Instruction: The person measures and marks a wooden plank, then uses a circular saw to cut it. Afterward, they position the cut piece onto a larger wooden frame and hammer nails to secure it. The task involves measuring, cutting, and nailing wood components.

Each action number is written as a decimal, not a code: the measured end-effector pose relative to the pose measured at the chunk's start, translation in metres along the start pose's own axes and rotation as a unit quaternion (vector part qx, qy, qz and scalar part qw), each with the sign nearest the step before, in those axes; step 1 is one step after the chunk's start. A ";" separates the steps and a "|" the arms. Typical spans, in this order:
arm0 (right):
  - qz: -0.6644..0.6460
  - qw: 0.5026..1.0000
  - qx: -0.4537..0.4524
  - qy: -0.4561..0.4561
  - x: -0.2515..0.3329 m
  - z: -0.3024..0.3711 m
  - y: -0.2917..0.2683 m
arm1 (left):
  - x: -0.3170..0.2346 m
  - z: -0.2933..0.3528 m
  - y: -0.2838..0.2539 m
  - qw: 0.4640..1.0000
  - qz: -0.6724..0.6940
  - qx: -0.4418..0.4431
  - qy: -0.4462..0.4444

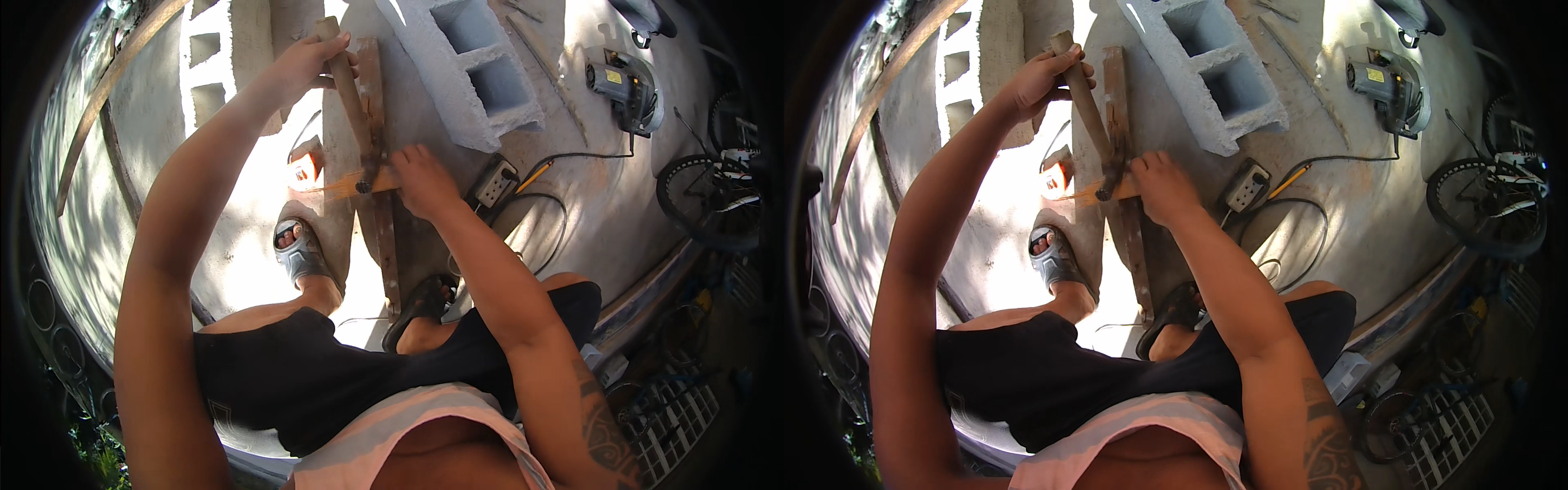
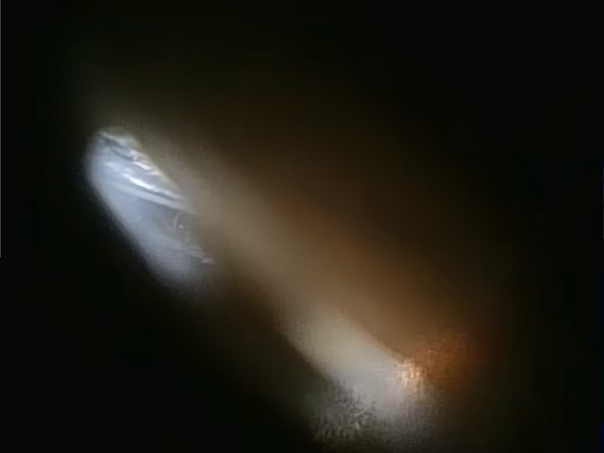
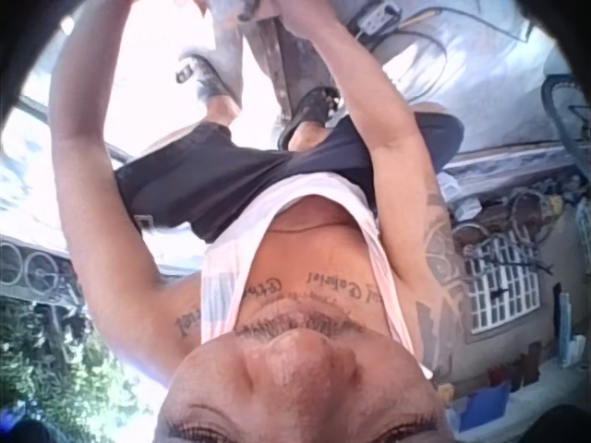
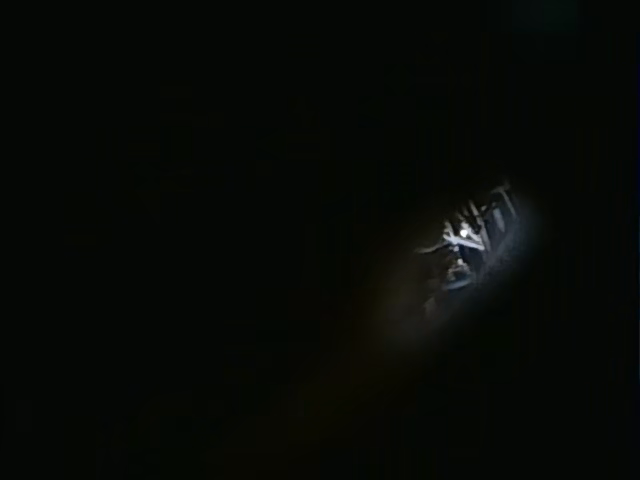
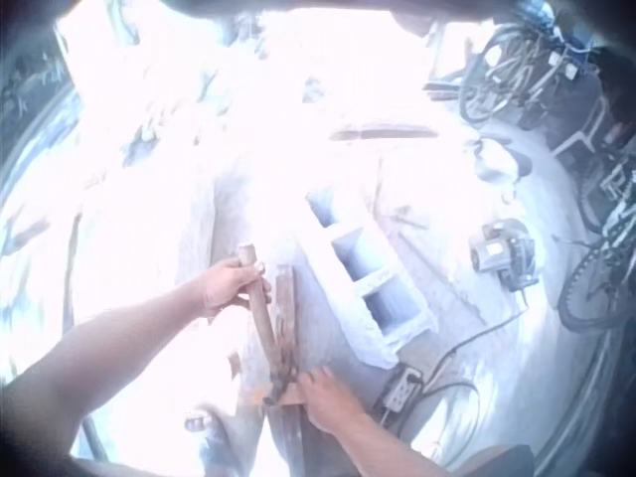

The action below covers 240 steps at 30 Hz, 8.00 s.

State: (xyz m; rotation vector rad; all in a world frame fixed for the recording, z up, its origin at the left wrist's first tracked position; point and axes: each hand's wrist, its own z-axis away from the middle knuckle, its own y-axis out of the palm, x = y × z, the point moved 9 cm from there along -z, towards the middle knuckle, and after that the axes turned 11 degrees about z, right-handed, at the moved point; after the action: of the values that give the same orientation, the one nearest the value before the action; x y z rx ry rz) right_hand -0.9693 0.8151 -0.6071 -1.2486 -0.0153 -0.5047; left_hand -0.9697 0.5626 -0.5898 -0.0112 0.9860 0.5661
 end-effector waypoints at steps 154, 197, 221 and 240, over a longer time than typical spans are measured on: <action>-0.750 0.609 -0.210 -0.153 0.009 0.113 -0.221 | 0.102 0.076 0.112 0.919 -0.275 0.278 0.054; -0.620 0.727 -0.203 0.214 -0.030 0.110 -0.132 | 0.189 0.143 0.171 0.399 -0.733 0.390 0.389; -0.658 0.624 -0.408 0.109 -0.159 0.262 -0.271 | 0.093 0.173 0.217 0.307 -0.808 0.448 0.228; -0.698 0.599 -0.393 -0.012 -0.148 0.184 -0.283 | -0.135 0.259 0.091 0.475 -0.863 0.096 -0.144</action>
State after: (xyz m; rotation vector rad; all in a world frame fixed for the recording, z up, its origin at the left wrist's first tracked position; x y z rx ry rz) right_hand -1.1589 0.9719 -0.3330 -1.9494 -0.9740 -2.0400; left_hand -0.8646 0.6476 -0.3150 -0.6364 0.2710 -1.4352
